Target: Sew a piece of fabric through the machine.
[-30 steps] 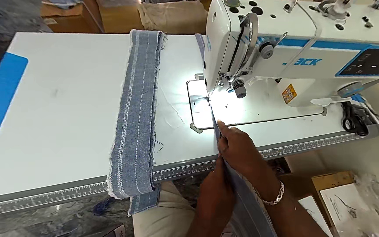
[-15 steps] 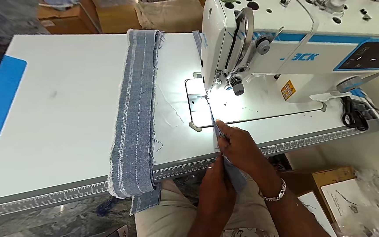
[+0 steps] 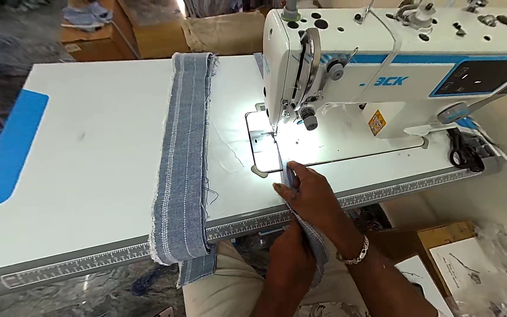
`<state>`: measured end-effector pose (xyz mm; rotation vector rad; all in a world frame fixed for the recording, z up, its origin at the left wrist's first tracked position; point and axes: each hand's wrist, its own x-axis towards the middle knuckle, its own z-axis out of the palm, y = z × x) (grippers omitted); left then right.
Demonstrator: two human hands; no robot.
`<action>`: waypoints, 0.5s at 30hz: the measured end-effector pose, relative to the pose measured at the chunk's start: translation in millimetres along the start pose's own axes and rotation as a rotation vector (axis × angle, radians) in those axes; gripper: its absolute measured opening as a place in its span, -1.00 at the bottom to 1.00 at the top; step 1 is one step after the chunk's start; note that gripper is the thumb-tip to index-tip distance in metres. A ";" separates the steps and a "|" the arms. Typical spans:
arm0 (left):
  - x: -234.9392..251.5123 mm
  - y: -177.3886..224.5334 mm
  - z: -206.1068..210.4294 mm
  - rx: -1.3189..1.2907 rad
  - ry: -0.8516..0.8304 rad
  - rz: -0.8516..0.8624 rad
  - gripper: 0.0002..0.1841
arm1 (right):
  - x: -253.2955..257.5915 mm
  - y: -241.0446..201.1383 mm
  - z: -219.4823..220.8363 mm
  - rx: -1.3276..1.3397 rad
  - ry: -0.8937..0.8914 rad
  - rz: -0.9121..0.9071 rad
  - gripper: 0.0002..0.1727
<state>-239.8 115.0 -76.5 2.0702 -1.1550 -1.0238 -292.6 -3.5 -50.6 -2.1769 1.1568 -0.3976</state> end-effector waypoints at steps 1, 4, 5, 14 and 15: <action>-0.3 0.5 -1.0 0.013 -0.012 -0.005 -0.60 | 0.0 -0.8 -1.1 -0.022 -0.004 -0.003 -0.37; -0.3 2.1 -1.1 0.027 -0.004 -0.006 -0.50 | -1.0 -1.4 -5.9 -0.043 -0.013 -0.009 -0.43; -0.6 1.3 1.1 0.020 0.019 -0.004 -0.49 | -1.9 -0.2 -5.8 -0.049 -0.029 -0.009 -0.42; 7.5 9.4 -7.8 0.144 -0.022 -0.018 -0.45 | 1.3 2.0 -8.9 -0.065 -0.087 -0.008 -0.34; 8.0 10.0 -8.9 0.153 -0.029 -0.020 -0.46 | 2.1 2.0 -8.6 -0.065 -0.087 -0.007 -0.35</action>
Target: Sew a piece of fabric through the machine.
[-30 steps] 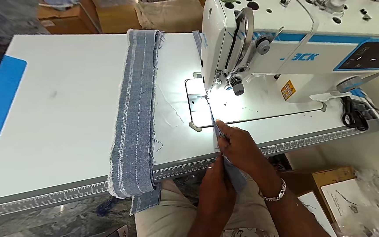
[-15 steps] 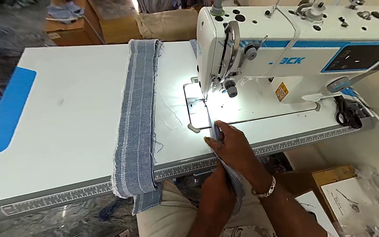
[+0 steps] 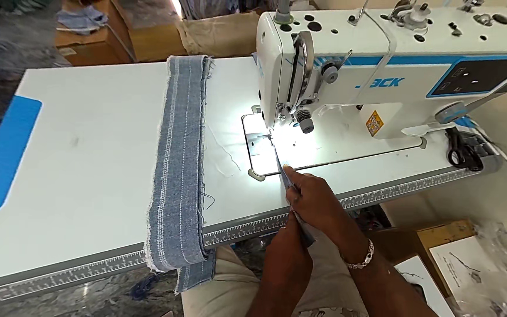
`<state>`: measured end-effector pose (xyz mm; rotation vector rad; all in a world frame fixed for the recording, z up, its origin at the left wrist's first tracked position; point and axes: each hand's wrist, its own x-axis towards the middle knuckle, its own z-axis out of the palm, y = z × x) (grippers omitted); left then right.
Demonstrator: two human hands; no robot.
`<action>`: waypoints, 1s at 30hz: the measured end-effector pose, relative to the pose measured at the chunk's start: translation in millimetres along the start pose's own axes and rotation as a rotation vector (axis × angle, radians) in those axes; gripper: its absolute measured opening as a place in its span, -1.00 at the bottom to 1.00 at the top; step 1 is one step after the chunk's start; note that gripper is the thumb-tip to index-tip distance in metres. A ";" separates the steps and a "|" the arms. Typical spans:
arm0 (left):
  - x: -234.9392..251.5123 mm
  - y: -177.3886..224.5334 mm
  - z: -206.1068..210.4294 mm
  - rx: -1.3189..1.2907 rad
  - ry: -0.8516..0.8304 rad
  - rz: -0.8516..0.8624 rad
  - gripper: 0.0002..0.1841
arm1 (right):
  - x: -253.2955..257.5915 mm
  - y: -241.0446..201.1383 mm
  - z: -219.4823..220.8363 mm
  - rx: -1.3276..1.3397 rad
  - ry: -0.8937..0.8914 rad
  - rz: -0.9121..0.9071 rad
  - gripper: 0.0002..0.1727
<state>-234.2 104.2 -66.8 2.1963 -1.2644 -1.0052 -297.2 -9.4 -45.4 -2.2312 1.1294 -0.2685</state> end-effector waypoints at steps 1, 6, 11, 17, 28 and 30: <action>0.7 0.8 -1.5 0.015 -0.006 -0.003 -0.48 | 0.7 -0.1 -0.1 0.001 -0.002 0.005 -0.35; 11.8 -5.5 -9.1 0.301 -0.103 0.027 -0.42 | 1.7 6.0 6.8 0.006 0.038 -0.006 -0.38; 26.4 -1.7 -41.2 0.582 -0.141 0.115 -0.65 | 10.7 8.1 12.2 -0.015 0.144 -0.098 -0.48; 51.1 10.2 -74.9 0.648 -0.274 0.161 -0.53 | 28.9 -5.0 7.6 -0.099 0.115 -0.109 -0.55; 99.7 -0.6 -103.3 -0.682 0.016 -0.114 -0.66 | 69.1 13.7 -51.7 0.360 -0.310 -0.050 -0.80; 99.2 9.0 -89.5 -0.778 -0.093 -0.106 -0.69 | 73.0 16.6 -62.1 0.355 -0.385 -0.066 -0.83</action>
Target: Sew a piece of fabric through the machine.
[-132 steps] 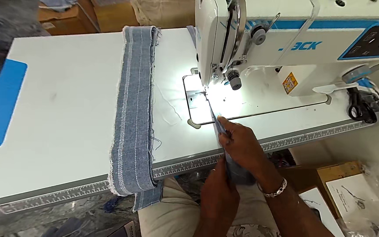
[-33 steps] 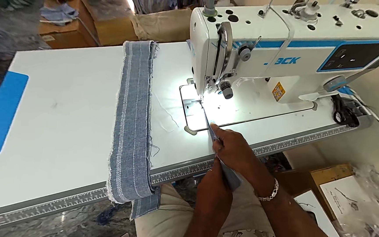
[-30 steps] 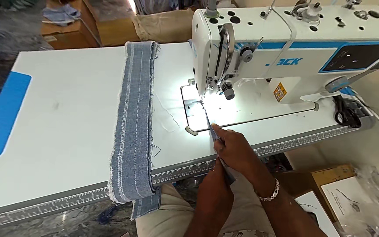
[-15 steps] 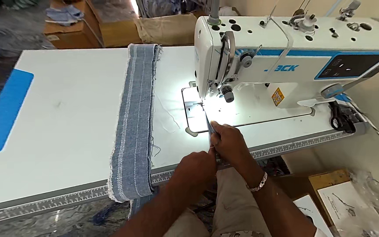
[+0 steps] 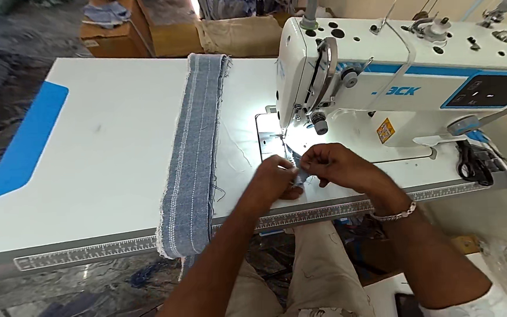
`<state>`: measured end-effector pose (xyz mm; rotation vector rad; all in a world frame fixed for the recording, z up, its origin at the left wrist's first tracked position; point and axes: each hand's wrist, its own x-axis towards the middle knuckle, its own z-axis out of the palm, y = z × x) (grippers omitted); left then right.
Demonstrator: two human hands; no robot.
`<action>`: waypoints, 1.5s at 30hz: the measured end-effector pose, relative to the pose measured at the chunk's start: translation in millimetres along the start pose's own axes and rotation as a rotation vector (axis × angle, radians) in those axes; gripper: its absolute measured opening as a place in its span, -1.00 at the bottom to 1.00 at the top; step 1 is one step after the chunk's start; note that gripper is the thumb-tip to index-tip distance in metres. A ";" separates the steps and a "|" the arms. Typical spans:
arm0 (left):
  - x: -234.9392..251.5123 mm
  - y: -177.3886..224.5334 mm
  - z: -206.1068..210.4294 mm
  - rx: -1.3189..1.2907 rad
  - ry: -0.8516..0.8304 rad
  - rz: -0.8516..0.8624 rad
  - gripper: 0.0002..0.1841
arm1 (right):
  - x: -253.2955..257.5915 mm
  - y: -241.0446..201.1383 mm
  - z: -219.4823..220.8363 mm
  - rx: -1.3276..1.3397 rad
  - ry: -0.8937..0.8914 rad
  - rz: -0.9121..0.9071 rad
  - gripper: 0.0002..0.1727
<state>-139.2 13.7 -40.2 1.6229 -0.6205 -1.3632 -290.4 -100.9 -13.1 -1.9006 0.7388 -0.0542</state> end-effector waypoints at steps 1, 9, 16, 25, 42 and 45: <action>-1.2 -0.9 6.0 -0.032 -0.052 -0.011 -0.73 | -0.7 0.8 -5.8 -0.006 -0.034 -0.002 -0.84; -1.8 -2.2 3.5 0.181 -0.095 0.062 -0.70 | -0.6 10.4 -34.0 -0.124 -0.106 0.024 -0.83; 17.0 0.3 2.7 0.138 0.046 0.077 -0.84 | 12.9 8.9 -21.8 -0.108 -0.076 0.070 -0.83; 23.1 -6.1 14.0 0.064 0.146 0.029 -0.56 | -4.3 8.4 51.6 -0.690 0.437 -0.024 -0.63; 15.9 -5.3 2.4 -0.025 0.007 0.050 -0.45 | -5.2 59.9 56.7 -0.464 0.610 -0.463 -0.81; 17.7 -4.8 2.8 -0.029 0.020 0.011 -0.48 | -12.9 57.3 59.9 -0.485 0.602 -0.489 -0.82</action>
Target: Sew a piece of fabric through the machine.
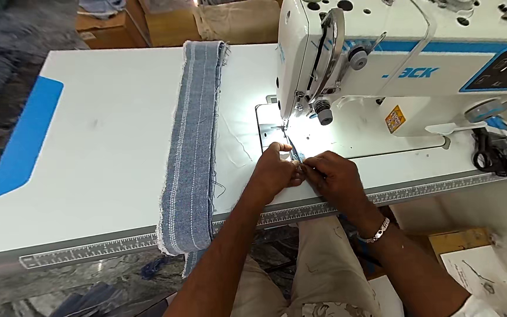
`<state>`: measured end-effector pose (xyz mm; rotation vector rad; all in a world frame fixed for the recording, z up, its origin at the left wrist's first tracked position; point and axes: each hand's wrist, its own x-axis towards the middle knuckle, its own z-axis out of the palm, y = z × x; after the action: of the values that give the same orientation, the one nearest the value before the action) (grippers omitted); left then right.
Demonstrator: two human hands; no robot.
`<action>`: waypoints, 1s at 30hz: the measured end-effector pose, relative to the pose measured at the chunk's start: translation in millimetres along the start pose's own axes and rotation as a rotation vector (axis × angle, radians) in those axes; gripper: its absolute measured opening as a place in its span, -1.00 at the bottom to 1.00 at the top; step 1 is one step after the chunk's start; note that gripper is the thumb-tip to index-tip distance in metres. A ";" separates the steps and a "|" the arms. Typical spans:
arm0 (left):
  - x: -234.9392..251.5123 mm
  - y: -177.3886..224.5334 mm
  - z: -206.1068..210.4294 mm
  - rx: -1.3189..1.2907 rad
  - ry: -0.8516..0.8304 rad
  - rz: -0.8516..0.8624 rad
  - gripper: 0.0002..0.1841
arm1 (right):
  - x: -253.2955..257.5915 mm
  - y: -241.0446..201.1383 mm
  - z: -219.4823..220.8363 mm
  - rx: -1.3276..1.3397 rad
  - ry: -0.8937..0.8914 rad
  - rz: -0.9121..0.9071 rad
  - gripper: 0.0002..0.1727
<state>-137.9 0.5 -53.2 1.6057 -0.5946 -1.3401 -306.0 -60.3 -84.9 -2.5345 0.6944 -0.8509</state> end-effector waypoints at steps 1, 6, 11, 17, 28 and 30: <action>0.8 0.7 0.7 0.001 0.005 -0.011 -0.49 | -1.0 0.1 -0.1 -0.003 0.003 -0.007 -0.83; 5.8 4.5 8.0 0.038 0.085 -0.080 -0.59 | 3.0 -1.3 -5.4 0.004 -0.061 -0.024 -0.83; 18.8 7.3 4.7 0.262 0.110 -0.097 -0.72 | 12.3 -16.5 -14.0 -0.156 -0.297 -0.034 -0.74; 31.0 16.1 -14.6 0.501 0.134 -0.086 -0.76 | 8.7 -41.5 -10.8 -0.457 -0.454 -0.082 -0.62; 22.6 11.9 -11.6 0.477 0.316 0.025 -0.79 | 69.1 -6.3 13.1 -0.592 -0.488 -0.101 -0.57; 17.6 7.9 -10.0 0.521 0.338 0.062 -0.77 | 69.7 1.1 10.2 -0.546 -0.481 -0.053 -0.50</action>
<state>-122.0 -14.1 -55.1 2.1551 -0.8182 -0.8741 -251.5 -98.2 -61.5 -3.0741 0.7722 -0.0302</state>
